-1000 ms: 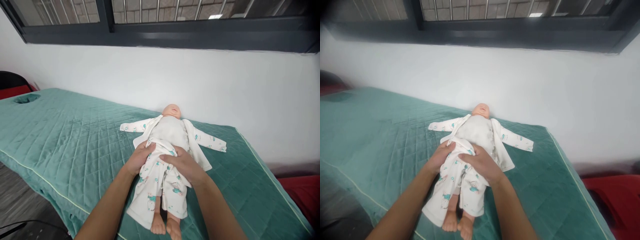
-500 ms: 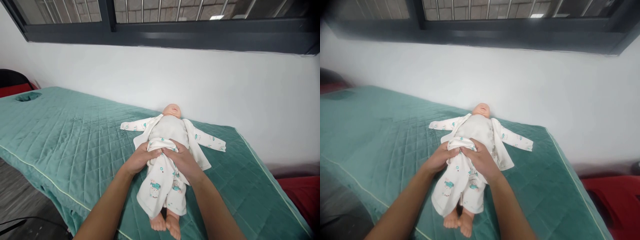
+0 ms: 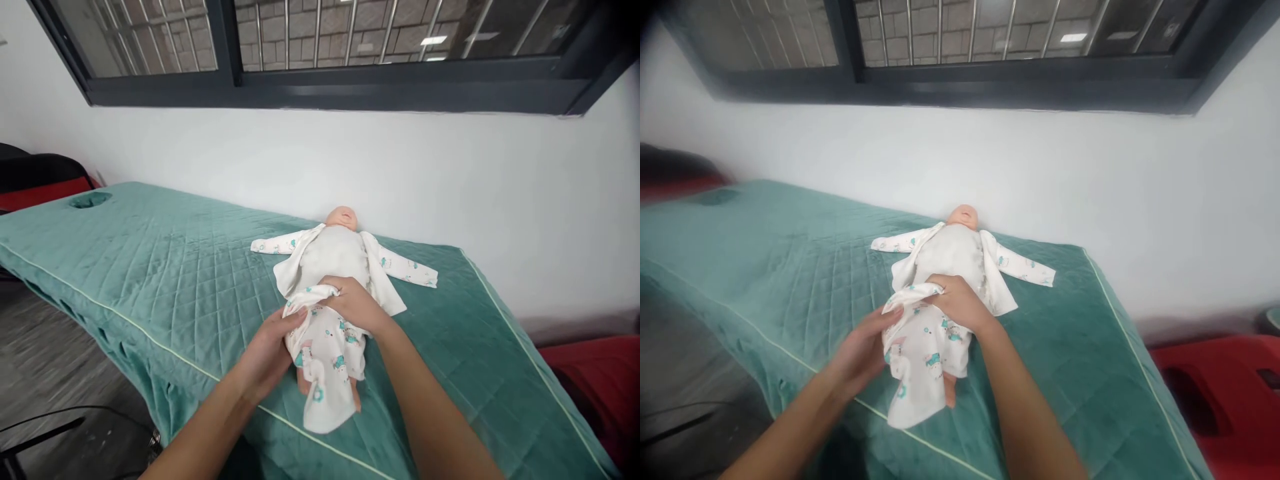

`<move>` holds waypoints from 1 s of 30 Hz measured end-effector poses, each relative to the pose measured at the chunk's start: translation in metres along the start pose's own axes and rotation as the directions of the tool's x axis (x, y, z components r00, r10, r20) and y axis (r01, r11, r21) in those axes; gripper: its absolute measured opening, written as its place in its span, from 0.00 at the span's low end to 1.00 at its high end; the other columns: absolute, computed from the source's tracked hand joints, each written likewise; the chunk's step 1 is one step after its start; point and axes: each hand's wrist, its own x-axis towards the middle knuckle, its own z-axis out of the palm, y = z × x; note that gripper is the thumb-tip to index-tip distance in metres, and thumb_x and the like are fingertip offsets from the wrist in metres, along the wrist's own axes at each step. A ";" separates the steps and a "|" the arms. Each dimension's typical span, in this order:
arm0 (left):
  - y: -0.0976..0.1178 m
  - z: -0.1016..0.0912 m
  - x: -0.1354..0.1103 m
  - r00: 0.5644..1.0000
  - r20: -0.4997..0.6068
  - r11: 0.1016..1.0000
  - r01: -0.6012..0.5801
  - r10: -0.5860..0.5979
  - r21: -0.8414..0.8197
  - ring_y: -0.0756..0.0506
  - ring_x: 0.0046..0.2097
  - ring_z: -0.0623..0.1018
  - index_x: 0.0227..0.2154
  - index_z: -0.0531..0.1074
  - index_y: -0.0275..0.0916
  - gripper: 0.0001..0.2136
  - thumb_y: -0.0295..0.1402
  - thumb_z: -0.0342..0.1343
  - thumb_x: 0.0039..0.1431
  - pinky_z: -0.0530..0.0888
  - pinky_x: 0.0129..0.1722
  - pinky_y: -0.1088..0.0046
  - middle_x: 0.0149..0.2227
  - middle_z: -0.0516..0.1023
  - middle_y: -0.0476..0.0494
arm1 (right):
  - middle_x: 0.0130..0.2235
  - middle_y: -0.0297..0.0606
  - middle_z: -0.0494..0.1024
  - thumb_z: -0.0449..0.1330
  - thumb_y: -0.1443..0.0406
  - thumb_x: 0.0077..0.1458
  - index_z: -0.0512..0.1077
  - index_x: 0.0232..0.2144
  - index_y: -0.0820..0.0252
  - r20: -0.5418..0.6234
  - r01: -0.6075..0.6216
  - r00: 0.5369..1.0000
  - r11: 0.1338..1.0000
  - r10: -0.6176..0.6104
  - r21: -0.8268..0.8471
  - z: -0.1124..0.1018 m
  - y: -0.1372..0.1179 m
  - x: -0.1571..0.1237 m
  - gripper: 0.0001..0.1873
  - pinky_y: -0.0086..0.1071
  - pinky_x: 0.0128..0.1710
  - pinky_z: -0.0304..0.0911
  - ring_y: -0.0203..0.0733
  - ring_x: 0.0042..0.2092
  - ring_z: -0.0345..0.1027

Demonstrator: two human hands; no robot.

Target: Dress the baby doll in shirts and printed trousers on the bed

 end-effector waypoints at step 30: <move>-0.074 -0.032 -0.066 0.845 -0.484 0.871 0.047 0.226 0.488 0.48 0.29 0.68 0.30 0.71 0.38 0.19 0.50 0.61 0.50 0.62 0.29 0.74 0.25 0.71 0.50 | 0.26 0.34 0.77 0.64 0.59 0.45 0.74 0.21 0.58 0.281 0.190 0.959 0.826 -0.040 -0.531 -0.002 0.016 -0.009 0.10 0.30 0.28 0.47 0.36 0.29 0.64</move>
